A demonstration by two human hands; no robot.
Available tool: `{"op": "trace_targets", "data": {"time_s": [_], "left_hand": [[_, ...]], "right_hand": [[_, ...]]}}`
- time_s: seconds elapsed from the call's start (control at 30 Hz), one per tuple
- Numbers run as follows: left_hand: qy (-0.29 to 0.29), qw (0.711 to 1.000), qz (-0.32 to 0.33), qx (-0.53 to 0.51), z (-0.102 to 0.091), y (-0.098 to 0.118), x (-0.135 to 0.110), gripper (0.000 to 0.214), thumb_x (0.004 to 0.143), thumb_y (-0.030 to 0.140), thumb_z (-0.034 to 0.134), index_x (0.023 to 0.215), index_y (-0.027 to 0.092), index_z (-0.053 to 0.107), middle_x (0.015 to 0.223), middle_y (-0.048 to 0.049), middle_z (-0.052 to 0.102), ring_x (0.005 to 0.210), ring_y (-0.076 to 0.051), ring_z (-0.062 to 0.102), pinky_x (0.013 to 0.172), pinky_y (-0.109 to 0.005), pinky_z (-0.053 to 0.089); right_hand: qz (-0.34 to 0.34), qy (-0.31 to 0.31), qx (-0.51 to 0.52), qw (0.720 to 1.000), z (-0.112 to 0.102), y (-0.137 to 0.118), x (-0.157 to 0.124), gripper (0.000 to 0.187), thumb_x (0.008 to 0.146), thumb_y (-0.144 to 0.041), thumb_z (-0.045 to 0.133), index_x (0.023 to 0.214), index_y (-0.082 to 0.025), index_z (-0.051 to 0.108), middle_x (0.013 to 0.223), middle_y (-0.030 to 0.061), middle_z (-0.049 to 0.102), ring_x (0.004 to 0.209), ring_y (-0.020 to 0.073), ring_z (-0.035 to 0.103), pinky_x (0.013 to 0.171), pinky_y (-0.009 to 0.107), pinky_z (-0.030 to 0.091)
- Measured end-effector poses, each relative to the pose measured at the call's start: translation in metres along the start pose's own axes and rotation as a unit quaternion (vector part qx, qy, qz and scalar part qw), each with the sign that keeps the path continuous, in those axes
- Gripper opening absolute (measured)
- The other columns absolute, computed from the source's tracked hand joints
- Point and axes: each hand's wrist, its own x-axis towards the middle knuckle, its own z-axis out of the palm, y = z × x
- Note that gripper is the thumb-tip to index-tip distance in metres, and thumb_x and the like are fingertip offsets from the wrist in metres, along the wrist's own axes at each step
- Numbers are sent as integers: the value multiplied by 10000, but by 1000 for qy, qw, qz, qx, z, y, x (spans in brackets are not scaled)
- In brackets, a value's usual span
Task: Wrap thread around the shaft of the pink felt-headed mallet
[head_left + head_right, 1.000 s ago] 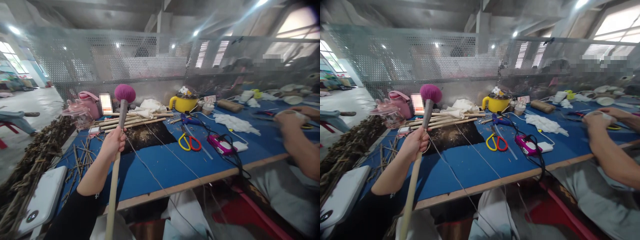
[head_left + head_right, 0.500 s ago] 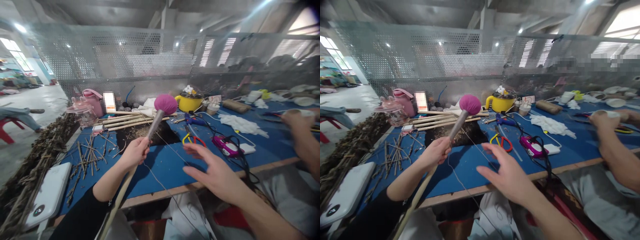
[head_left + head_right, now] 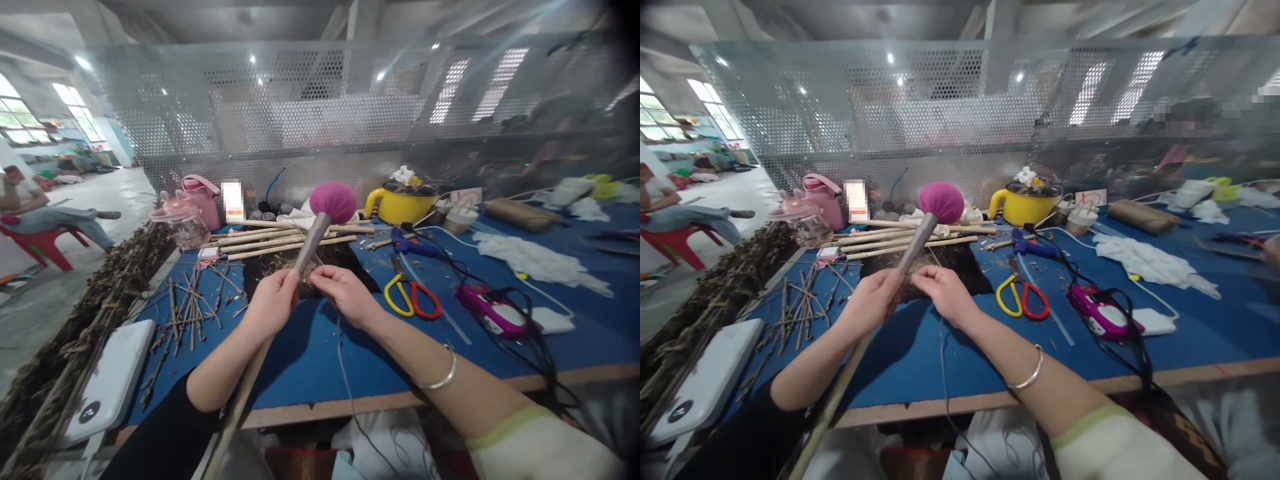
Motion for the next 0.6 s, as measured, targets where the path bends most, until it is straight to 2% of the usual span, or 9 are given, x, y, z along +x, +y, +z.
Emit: {"op": "trace_targets", "data": {"time_s": [0.1,0.2,0.3,0.43,0.53,0.6], "left_hand": [[-23,991,-54,-120,3,2,0,348,812,472,393,618,186,434,471,53,355,341,-62,310,317,-177,247],[-22,977,-71,-200,8,8,-3,266,798,435,425,701,188,444,529,49,410,342,-48,304,295,-157,234],[-24,971,-88,-221,11,12,-6,254,793,446,436,749,196,428,549,52,429,336,-37,297,289,-137,221],[-47,978,-89,-183,10,7,-4,288,767,482,487,790,200,431,531,68,399,329,-34,300,280,-125,219],[-54,979,-94,-175,6,0,1,294,763,485,498,777,204,412,524,75,389,322,-31,295,279,-123,220],[-55,976,-98,-187,1,-4,5,279,767,466,504,770,210,395,522,82,383,314,-23,272,281,-118,205]], "right_hand": [[-18,-33,11,999,-6,4,3,232,724,-379,597,714,-148,578,457,-67,355,412,54,270,420,212,210],[-15,-64,7,998,-12,9,4,252,728,-385,600,729,-133,591,467,-66,375,423,51,290,434,209,228],[-24,-63,-25,997,-16,15,8,259,722,-380,610,720,-122,591,501,-60,415,445,49,313,455,205,254],[-2,-88,-44,995,-16,16,11,264,714,-379,627,707,-120,581,519,-54,442,465,56,346,478,208,291],[43,-141,54,988,-26,2,-8,266,736,-389,616,680,-151,509,524,-52,459,486,71,419,539,230,368],[68,-181,124,973,-47,-13,-39,288,748,-411,605,665,-173,466,469,-75,411,457,74,435,630,292,430]]}}
